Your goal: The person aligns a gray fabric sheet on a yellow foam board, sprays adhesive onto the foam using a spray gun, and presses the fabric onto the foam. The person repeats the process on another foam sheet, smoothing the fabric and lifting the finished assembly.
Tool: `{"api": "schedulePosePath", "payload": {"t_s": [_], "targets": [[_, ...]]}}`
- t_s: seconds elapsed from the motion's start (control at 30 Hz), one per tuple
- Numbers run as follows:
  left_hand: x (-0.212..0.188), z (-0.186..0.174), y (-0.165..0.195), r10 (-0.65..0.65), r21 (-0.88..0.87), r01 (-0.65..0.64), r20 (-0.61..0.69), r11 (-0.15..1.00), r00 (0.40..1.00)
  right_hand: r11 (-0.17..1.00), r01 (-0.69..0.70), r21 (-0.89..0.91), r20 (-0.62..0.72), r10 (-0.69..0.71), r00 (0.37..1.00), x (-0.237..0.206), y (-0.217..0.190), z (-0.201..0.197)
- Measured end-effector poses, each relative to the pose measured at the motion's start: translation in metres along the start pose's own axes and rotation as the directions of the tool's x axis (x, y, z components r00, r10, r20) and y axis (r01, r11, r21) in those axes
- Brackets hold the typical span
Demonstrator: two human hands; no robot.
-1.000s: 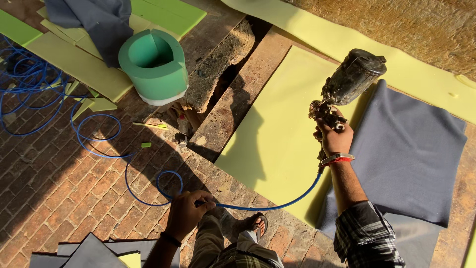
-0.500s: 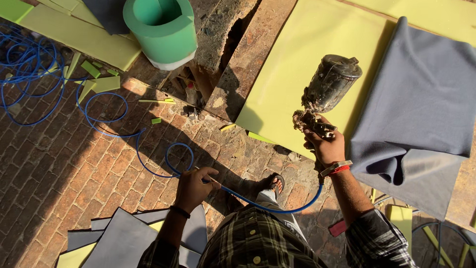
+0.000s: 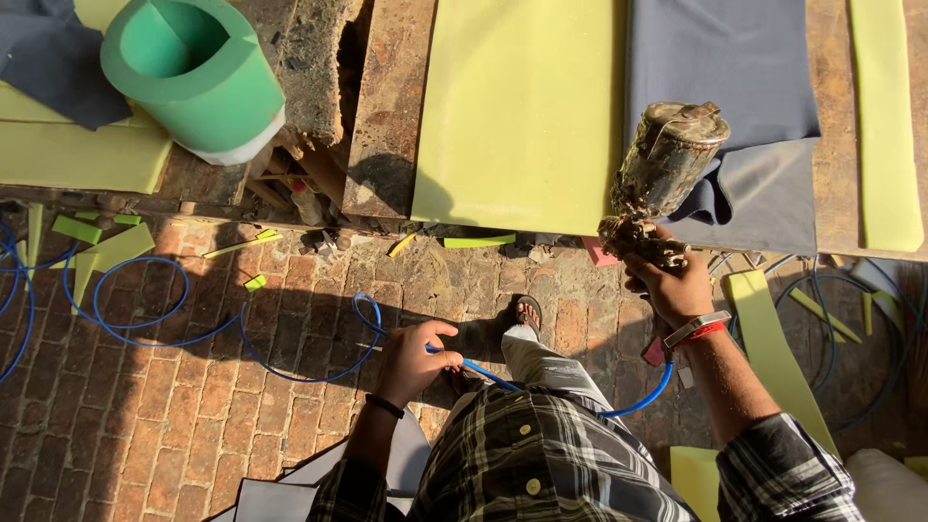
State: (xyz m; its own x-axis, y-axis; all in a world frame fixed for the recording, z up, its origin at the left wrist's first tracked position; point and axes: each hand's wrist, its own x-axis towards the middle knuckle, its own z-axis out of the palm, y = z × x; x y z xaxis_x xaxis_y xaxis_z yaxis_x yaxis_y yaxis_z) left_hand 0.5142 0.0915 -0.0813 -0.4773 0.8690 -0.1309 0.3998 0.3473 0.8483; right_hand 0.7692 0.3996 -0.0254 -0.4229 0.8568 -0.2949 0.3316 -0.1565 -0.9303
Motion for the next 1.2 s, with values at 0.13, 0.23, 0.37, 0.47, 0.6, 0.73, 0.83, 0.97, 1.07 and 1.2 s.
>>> {"api": "schedulePosePath", "payload": {"t_s": [0.13, 0.23, 0.37, 0.47, 0.6, 0.73, 0.83, 0.97, 1.07, 1.2], "targets": [[0.020, 0.024, 0.019, -0.016, 0.051, 0.011, 0.099, 0.999, 0.995, 0.999, 0.038, -0.002, -0.071, -0.038, 0.997, -0.004, -0.001, -0.043], [0.036, 0.037, 0.028, -0.035, 0.028, 0.032, 0.135, 0.999, 0.990, 0.997, 0.082, -0.004, -0.078, -0.082, 0.994, 0.012, -0.006, -0.067], [0.067, 0.059, 0.040, -0.072, -0.013, 0.074, 0.090, 0.997, 0.993, 0.984, 0.158, 0.080, -0.125, -0.148, 0.981, 0.069, -0.023, -0.088], [0.092, 0.075, 0.057, -0.104, 0.034, 0.104, -0.007, 0.994, 0.995, 0.971, 0.218, 0.098, -0.110, -0.207, 0.972, 0.129, -0.042, -0.102], [0.126, 0.095, 0.092, -0.079, 0.102, 0.097, -0.168, 0.990, 0.983, 0.945, 0.278, 0.173, -0.100, -0.264, 0.959, 0.214, -0.069, -0.123], [0.161, 0.109, 0.126, -0.136, 0.217, 0.180, -0.203, 0.959, 0.970, 0.922, 0.333, 0.199, -0.157, -0.305, 0.939, 0.286, -0.089, -0.133], [0.176, 0.117, 0.147, -0.207, 0.253, 0.265, -0.235, 0.930, 0.950, 0.913, 0.371, 0.172, -0.185, -0.340, 0.922, 0.318, -0.098, -0.135], [0.183, 0.118, 0.160, -0.274, 0.197, 0.328, -0.257, 0.924, 0.927, 0.911, 0.296, 0.288, -0.048, -0.295, 0.954, 0.332, -0.104, -0.129], [0.181, 0.113, 0.163, -0.338, 0.169, 0.394, -0.285, 0.903, 0.897, 0.898, 0.339, 0.280, -0.018, -0.348, 0.937, 0.334, -0.110, -0.113], [0.173, 0.103, 0.163, -0.289, 0.164, 0.365, -0.360, 0.917, 0.887, 0.900, 0.371, 0.228, -0.059, -0.368, 0.928, 0.331, -0.124, -0.092]]}}
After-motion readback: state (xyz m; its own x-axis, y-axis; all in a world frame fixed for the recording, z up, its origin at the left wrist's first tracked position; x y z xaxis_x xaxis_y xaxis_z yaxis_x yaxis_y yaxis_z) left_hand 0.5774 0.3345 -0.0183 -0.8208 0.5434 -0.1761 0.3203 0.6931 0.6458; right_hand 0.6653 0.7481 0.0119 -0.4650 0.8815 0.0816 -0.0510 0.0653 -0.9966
